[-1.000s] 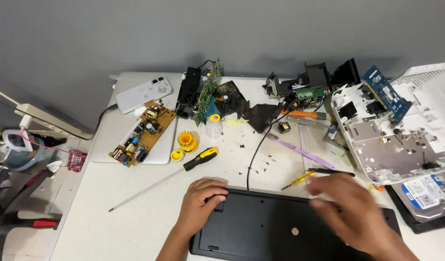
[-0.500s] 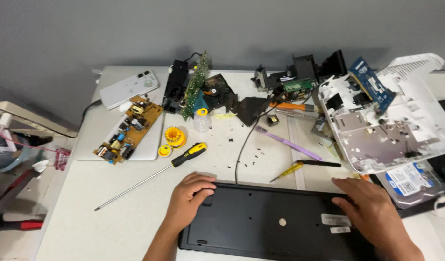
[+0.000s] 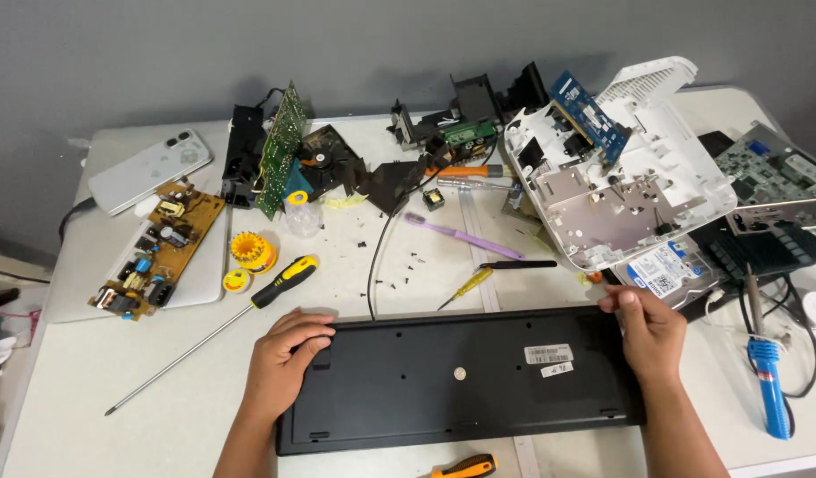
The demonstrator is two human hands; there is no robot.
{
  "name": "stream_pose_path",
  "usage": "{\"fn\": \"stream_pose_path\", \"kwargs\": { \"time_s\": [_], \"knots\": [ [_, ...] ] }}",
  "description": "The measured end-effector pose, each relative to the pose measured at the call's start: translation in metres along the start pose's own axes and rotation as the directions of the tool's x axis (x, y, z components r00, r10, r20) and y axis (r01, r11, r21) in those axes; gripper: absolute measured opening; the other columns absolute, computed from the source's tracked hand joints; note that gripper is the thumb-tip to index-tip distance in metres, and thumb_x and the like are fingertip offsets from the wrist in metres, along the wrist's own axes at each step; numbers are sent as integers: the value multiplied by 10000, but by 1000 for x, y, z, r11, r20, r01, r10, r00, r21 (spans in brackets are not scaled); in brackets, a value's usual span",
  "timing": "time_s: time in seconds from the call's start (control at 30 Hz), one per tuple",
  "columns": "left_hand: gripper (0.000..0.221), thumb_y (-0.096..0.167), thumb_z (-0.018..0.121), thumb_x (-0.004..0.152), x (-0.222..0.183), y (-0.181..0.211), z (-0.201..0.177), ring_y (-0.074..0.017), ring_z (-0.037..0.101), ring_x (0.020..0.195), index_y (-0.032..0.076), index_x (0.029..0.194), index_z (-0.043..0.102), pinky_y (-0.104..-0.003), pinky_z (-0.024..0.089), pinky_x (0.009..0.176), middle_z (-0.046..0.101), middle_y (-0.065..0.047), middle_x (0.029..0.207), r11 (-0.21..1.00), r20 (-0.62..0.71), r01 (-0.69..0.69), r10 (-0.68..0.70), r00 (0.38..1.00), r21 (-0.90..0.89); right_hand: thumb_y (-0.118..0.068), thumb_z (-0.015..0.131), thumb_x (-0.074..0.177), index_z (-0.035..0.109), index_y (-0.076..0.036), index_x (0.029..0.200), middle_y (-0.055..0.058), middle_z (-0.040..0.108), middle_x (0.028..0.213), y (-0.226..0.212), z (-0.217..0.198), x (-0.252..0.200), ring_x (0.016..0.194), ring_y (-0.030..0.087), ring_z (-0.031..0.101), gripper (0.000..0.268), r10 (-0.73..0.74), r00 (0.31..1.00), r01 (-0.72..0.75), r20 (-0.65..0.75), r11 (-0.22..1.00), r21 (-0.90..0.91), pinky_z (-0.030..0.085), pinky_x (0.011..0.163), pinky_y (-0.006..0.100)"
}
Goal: Disassembling a computer keyboard by prying open the plastic casing with a screwdriver
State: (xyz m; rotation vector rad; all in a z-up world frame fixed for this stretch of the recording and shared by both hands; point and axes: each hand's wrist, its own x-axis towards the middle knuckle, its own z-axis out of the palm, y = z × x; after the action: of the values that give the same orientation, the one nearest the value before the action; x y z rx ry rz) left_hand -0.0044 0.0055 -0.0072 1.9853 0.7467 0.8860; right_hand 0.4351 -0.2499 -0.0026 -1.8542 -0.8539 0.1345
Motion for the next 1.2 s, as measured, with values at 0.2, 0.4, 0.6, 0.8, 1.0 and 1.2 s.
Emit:
{"fn": "stream_pose_path", "kwargs": {
  "time_s": [0.2, 0.4, 0.6, 0.8, 1.0, 1.2],
  "knots": [
    [120, 111, 695, 918, -1, 0, 0, -206, 720, 1072, 89, 951, 808, -435, 427, 1182, 793, -51, 1100, 1000, 14, 0, 0, 1000, 25, -208, 535, 1134, 747, -1, 1086, 76, 756, 925, 1, 0, -2, 932, 140, 691, 299, -31, 999, 31, 10, 998, -46, 525, 929, 286],
    [113, 99, 711, 901, -4, 3, -5, -215, 721, 1080, 84, 936, 817, -409, 470, 1130, 801, -57, 1087, 998, -32, -33, 34, 999, 45, -196, 579, 1106, 776, -68, 1081, 23, 773, 938, -8, 4, 0, 961, 134, 720, 236, -219, 975, 221, 30, 959, -180, 526, 908, 268],
    [110, 58, 717, 901, -8, 2, -16, -233, 685, 1109, 79, 966, 803, -373, 527, 1025, 775, -57, 1108, 993, -26, -120, 120, 992, 13, -243, 447, 1166, 710, 13, 1171, 124, 746, 992, -10, 5, -1, 980, 180, 701, 367, -46, 997, 50, -54, 996, 77, 523, 976, 302],
    [122, 62, 717, 879, -9, 3, -25, -222, 680, 1089, 75, 942, 820, -372, 527, 1034, 788, -44, 1117, 994, -65, -55, 61, 996, 91, -215, 596, 1038, 749, -72, 1183, 54, 780, 1114, -5, 6, 9, 1138, 159, 698, 255, -92, 993, 94, 80, 995, -20, 506, 1015, 292],
    [131, 92, 687, 917, -11, 13, -30, -252, 674, 1090, 65, 978, 800, -380, 545, 1006, 772, -74, 1137, 978, -89, -152, 165, 982, 140, -404, 482, 991, 789, -66, 1155, 100, 738, 1204, -16, -2, 13, 1116, 195, 632, 485, 355, 876, -397, 326, 916, 67, 448, 928, 298],
    [103, 21, 720, 881, -12, 16, -31, -267, 672, 1063, 42, 963, 779, -386, 543, 1023, 760, -99, 1136, 951, -124, -205, 238, 963, 233, -180, 510, 1026, 690, 61, 1232, 125, 736, 919, 53, -13, 17, 737, 157, 696, 364, 226, 815, -543, 534, 621, 566, 527, 705, 228]
  ]
}}
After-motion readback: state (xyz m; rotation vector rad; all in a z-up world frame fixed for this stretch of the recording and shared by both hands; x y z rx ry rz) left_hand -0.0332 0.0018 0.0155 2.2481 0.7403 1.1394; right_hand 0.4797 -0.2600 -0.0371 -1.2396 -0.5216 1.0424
